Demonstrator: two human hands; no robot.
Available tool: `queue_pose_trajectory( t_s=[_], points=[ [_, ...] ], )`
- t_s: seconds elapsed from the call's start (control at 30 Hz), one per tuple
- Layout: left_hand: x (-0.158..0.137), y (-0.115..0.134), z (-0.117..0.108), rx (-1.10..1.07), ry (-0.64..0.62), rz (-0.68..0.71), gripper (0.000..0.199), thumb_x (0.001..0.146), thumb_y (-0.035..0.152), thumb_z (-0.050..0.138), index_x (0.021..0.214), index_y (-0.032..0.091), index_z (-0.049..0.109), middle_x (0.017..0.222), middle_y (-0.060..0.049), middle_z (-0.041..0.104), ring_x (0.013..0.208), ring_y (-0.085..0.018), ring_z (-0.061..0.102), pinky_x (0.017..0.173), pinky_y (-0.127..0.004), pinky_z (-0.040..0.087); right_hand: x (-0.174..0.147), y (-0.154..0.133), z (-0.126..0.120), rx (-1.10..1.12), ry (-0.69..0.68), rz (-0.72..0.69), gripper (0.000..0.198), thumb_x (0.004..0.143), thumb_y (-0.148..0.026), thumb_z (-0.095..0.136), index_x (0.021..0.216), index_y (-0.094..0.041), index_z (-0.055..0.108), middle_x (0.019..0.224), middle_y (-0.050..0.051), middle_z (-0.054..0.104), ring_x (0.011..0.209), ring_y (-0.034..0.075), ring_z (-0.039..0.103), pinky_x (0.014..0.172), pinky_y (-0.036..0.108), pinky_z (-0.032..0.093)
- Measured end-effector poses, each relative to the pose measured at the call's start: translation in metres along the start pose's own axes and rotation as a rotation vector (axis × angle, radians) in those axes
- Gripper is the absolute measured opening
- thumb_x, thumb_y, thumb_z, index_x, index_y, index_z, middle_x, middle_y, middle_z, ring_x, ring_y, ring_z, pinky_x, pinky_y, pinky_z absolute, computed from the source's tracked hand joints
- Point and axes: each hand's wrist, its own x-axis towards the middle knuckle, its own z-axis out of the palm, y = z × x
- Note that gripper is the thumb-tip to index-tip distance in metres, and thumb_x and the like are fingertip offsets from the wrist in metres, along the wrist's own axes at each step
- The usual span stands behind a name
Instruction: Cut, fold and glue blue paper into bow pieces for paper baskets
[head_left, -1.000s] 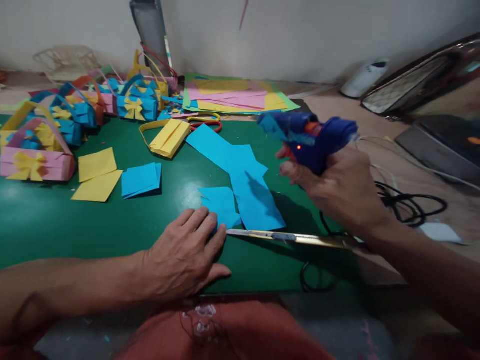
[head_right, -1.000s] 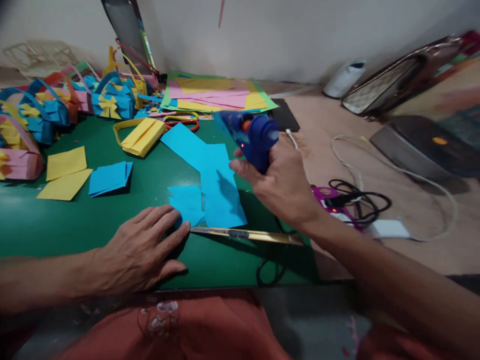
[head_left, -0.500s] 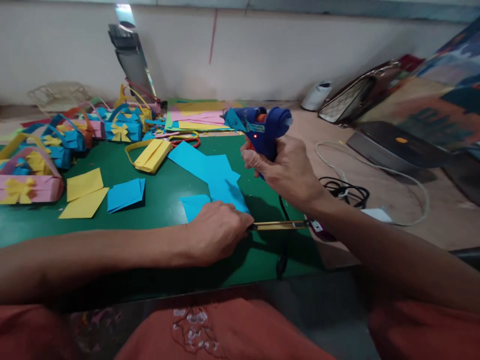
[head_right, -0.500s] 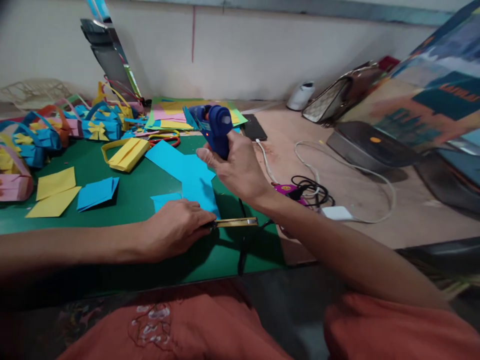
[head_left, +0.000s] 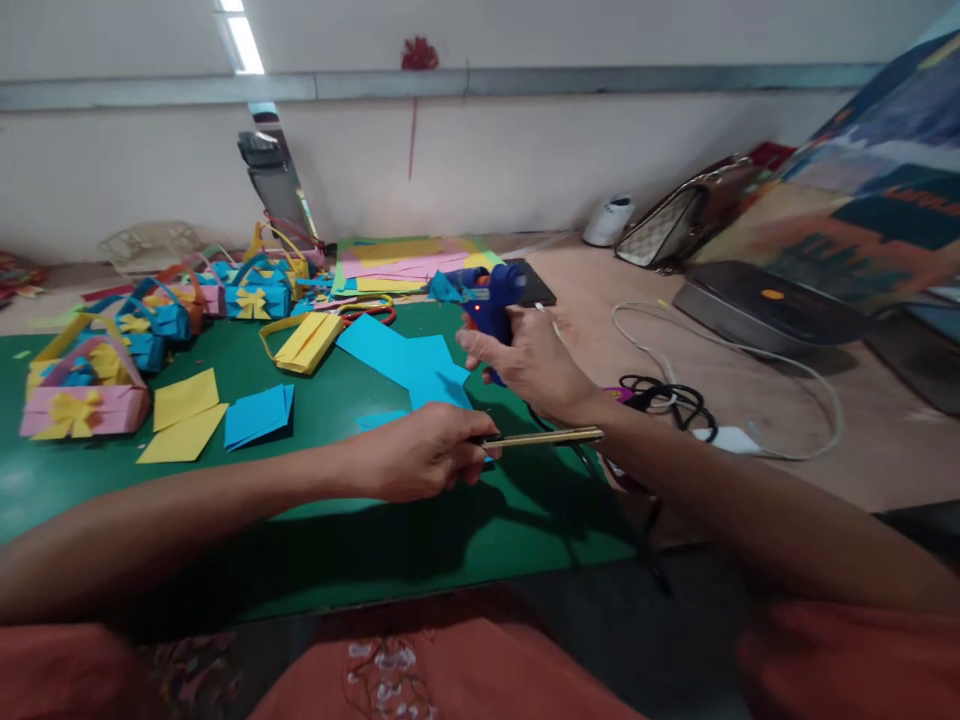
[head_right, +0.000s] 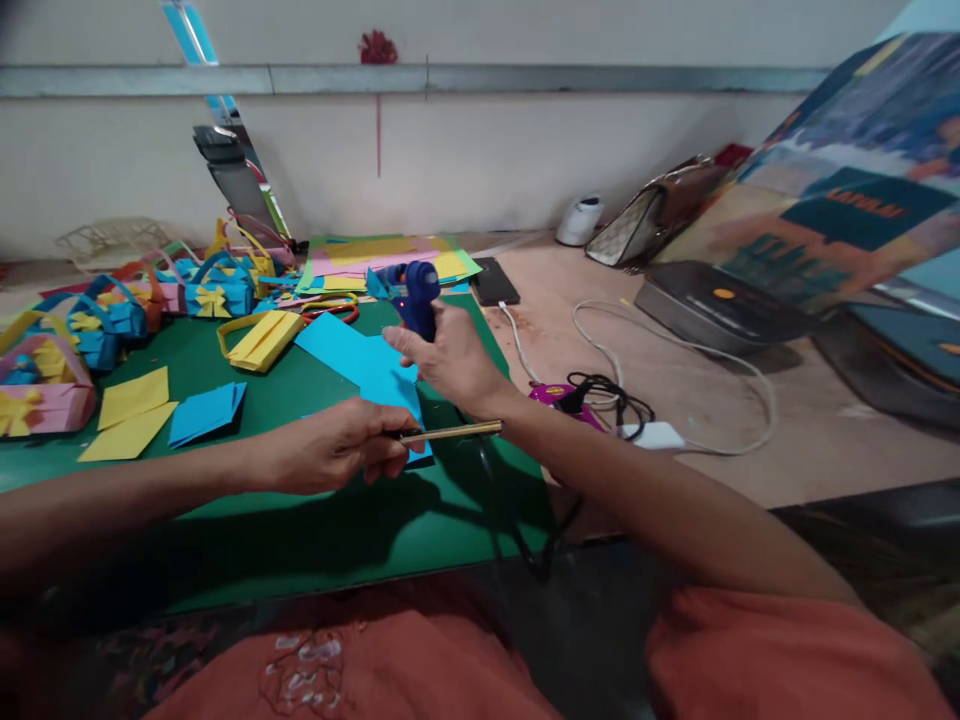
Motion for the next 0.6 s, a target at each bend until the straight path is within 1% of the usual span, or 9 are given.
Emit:
queue_pose_trajectory(
  t_s=[0.07, 0.13, 0.17, 0.23, 0.3, 0.37, 0.47, 0.53, 0.6],
  points=[
    [-0.002, 0.0, -0.006, 0.176, 0.006, -0.012, 0.018, 0.079, 0.0, 0.041, 0.082, 0.013, 0.052, 0.067, 0.001, 0.057, 0.054, -0.008, 0.047, 0.049, -0.017, 0.033, 0.002, 0.004, -0.004, 0.025, -0.004, 0.04, 0.025, 0.074, -0.037, 0.069, 0.079, -0.017, 0.055, 0.061, -0.003, 0.055, 0.053, 0.01, 0.056, 0.042, 0.02, 0.043],
    [-0.007, -0.002, -0.012, 0.362, 0.023, -0.073, 0.023, 0.074, -0.004, 0.042, 0.083, 0.014, 0.052, 0.065, 0.001, 0.057, 0.052, -0.009, 0.047, 0.048, -0.018, 0.029, 0.004, 0.009, -0.011, 0.088, 0.049, 0.106, 0.023, 0.074, -0.032, 0.069, 0.082, -0.017, 0.053, 0.063, -0.003, 0.054, 0.05, 0.009, 0.054, 0.039, 0.019, 0.041],
    [-0.009, -0.004, -0.015, 0.418, 0.041, -0.107, 0.023, 0.074, -0.004, 0.042, 0.083, 0.014, 0.052, 0.065, 0.0, 0.058, 0.053, -0.009, 0.049, 0.048, -0.019, 0.029, 0.005, 0.012, -0.014, 0.123, 0.077, 0.127, 0.023, 0.074, -0.031, 0.069, 0.084, -0.017, 0.053, 0.065, -0.003, 0.054, 0.048, 0.008, 0.052, 0.037, 0.019, 0.04],
    [-0.014, -0.007, -0.017, 0.431, 0.08, -0.142, 0.022, 0.076, -0.002, 0.041, 0.085, 0.014, 0.052, 0.067, -0.002, 0.06, 0.057, -0.011, 0.054, 0.05, -0.019, 0.032, 0.006, 0.016, -0.021, 0.174, 0.116, 0.117, 0.023, 0.074, -0.031, 0.07, 0.083, -0.017, 0.054, 0.069, -0.002, 0.055, 0.045, 0.007, 0.05, 0.035, 0.019, 0.038],
    [-0.015, -0.009, -0.016, 0.363, 0.101, -0.124, 0.019, 0.079, 0.0, 0.041, 0.087, 0.014, 0.051, 0.072, -0.003, 0.063, 0.061, -0.011, 0.056, 0.053, -0.018, 0.035, 0.005, 0.017, -0.022, 0.24, 0.139, 0.101, 0.024, 0.074, -0.033, 0.07, 0.081, -0.016, 0.054, 0.075, 0.001, 0.058, 0.047, 0.006, 0.051, 0.036, 0.019, 0.039],
    [-0.012, -0.006, -0.013, 0.311, 0.098, -0.092, 0.019, 0.08, 0.0, 0.04, 0.089, 0.015, 0.049, 0.075, -0.003, 0.063, 0.063, -0.011, 0.057, 0.054, -0.018, 0.036, 0.003, 0.015, -0.019, 0.322, 0.137, 0.129, 0.023, 0.076, -0.034, 0.069, 0.081, -0.016, 0.054, 0.08, 0.002, 0.06, 0.048, 0.006, 0.052, 0.037, 0.019, 0.04],
    [0.0, 0.001, -0.007, 0.335, 0.091, -0.074, 0.021, 0.078, 0.0, 0.041, 0.091, 0.014, 0.048, 0.075, -0.003, 0.062, 0.065, -0.012, 0.057, 0.055, -0.018, 0.037, 0.001, 0.011, -0.011, 0.411, 0.061, 0.182, 0.026, 0.075, -0.037, 0.069, 0.083, -0.017, 0.055, 0.079, 0.001, 0.061, 0.049, 0.007, 0.053, 0.038, 0.019, 0.042],
    [0.009, 0.003, -0.003, 0.383, 0.117, -0.07, 0.019, 0.08, 0.001, 0.041, 0.092, 0.014, 0.048, 0.072, -0.002, 0.059, 0.062, -0.012, 0.055, 0.052, -0.019, 0.035, 0.001, 0.011, -0.006, 0.416, 0.008, 0.165, 0.03, 0.072, -0.04, 0.071, 0.084, -0.018, 0.055, 0.079, 0.0, 0.061, 0.05, 0.007, 0.054, 0.039, 0.019, 0.042],
    [0.017, 0.004, 0.002, 0.428, 0.156, -0.038, 0.017, 0.082, 0.004, 0.041, 0.093, 0.014, 0.048, 0.068, 0.0, 0.056, 0.058, -0.011, 0.052, 0.05, -0.019, 0.034, 0.002, 0.014, -0.001, 0.401, -0.002, 0.139, 0.033, 0.07, -0.044, 0.072, 0.083, -0.018, 0.056, 0.079, 0.0, 0.062, 0.05, 0.007, 0.054, 0.04, 0.019, 0.043]
  ],
)
